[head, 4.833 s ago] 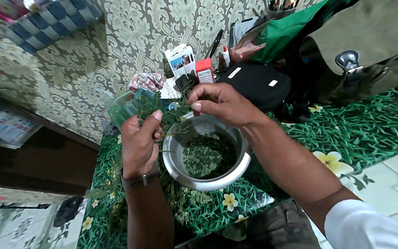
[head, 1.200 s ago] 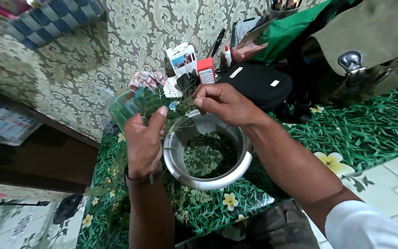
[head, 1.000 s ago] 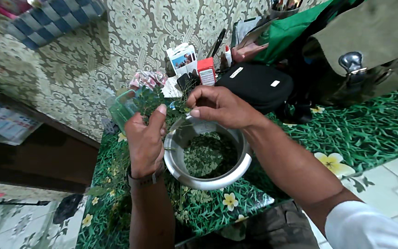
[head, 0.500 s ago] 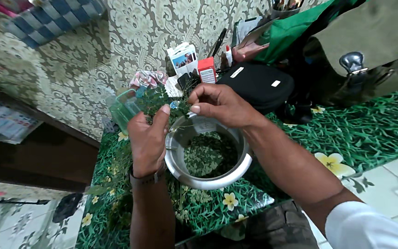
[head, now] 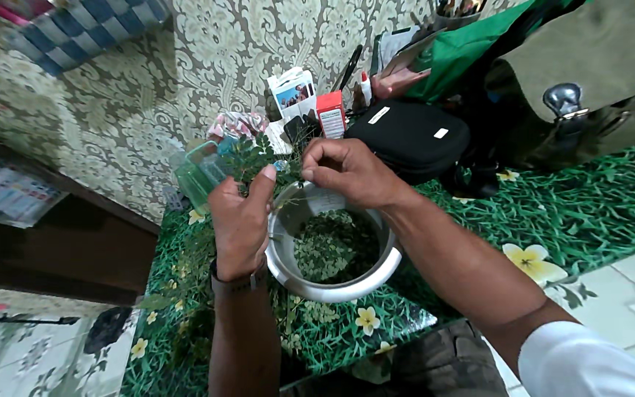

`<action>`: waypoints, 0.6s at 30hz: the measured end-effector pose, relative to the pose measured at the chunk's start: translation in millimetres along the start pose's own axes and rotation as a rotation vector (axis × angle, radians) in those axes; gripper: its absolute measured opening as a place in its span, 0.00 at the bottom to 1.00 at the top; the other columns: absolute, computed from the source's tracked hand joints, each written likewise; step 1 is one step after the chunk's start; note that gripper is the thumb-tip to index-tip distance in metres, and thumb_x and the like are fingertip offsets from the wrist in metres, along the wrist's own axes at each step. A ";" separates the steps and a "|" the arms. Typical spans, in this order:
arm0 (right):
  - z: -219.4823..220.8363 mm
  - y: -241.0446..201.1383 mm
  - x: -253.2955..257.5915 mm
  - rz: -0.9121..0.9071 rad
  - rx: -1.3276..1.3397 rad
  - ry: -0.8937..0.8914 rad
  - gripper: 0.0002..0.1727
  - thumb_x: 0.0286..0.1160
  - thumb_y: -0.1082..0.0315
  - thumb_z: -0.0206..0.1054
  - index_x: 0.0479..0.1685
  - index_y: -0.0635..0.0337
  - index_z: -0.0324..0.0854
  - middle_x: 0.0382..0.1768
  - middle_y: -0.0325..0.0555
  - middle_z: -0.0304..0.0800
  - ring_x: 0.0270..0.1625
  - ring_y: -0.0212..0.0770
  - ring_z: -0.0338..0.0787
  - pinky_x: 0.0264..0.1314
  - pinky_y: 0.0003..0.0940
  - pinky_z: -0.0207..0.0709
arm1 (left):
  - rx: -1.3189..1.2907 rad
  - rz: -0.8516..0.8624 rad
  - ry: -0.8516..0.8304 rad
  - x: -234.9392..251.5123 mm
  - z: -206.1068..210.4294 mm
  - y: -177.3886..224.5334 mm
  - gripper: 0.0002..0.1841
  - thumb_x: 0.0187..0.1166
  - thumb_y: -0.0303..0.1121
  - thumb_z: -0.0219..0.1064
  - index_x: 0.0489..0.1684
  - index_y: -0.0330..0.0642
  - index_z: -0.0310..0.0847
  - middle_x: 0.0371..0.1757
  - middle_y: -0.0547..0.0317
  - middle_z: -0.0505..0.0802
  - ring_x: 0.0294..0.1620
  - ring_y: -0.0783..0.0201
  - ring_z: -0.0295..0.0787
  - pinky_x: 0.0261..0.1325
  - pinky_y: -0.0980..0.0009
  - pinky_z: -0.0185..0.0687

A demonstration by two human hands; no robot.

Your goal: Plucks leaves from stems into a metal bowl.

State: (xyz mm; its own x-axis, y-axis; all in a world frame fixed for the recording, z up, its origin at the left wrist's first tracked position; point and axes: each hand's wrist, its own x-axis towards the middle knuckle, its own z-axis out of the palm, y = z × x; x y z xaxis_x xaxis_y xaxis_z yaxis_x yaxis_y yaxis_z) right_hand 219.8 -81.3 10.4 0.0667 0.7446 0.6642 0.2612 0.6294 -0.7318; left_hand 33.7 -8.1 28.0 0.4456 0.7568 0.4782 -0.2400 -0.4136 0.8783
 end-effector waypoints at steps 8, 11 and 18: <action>2.4 -4.7 -0.4 0.056 0.021 0.015 0.05 0.76 0.70 0.67 0.44 0.62 0.84 0.35 0.39 0.84 0.32 0.28 0.82 0.34 0.24 0.80 | 0.027 -0.003 -0.003 -1.7 3.6 0.0 0.02 0.82 0.33 0.70 0.39 0.51 0.85 0.21 0.70 0.82 0.18 0.76 0.74 0.22 0.81 0.74; 5.5 -2.6 -1.2 0.044 0.033 0.023 0.03 0.76 0.74 0.64 0.35 0.61 0.81 0.29 0.37 0.80 0.27 0.26 0.77 0.28 0.20 0.73 | 0.039 0.009 -0.022 -2.0 3.7 -1.3 0.01 0.81 0.32 0.70 0.40 0.51 0.85 0.22 0.70 0.83 0.18 0.76 0.74 0.23 0.80 0.74; -2.1 -5.7 -2.2 0.150 0.004 -0.026 0.03 0.77 0.73 0.61 0.35 0.58 0.78 0.21 0.36 0.73 0.20 0.26 0.70 0.20 0.20 0.64 | 0.032 -0.023 0.008 0.4 2.4 -0.8 0.02 0.82 0.33 0.70 0.38 0.52 0.85 0.21 0.70 0.81 0.18 0.76 0.74 0.23 0.80 0.75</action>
State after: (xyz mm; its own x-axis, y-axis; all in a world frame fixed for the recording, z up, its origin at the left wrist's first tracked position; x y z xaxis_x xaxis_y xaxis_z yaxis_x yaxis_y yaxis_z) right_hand 220.2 -86.9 13.4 0.0794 0.8357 0.5434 0.2465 0.5117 -0.8231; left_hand 36.1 -8.7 27.5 0.4439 0.7702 0.4579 -0.2017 -0.4121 0.8886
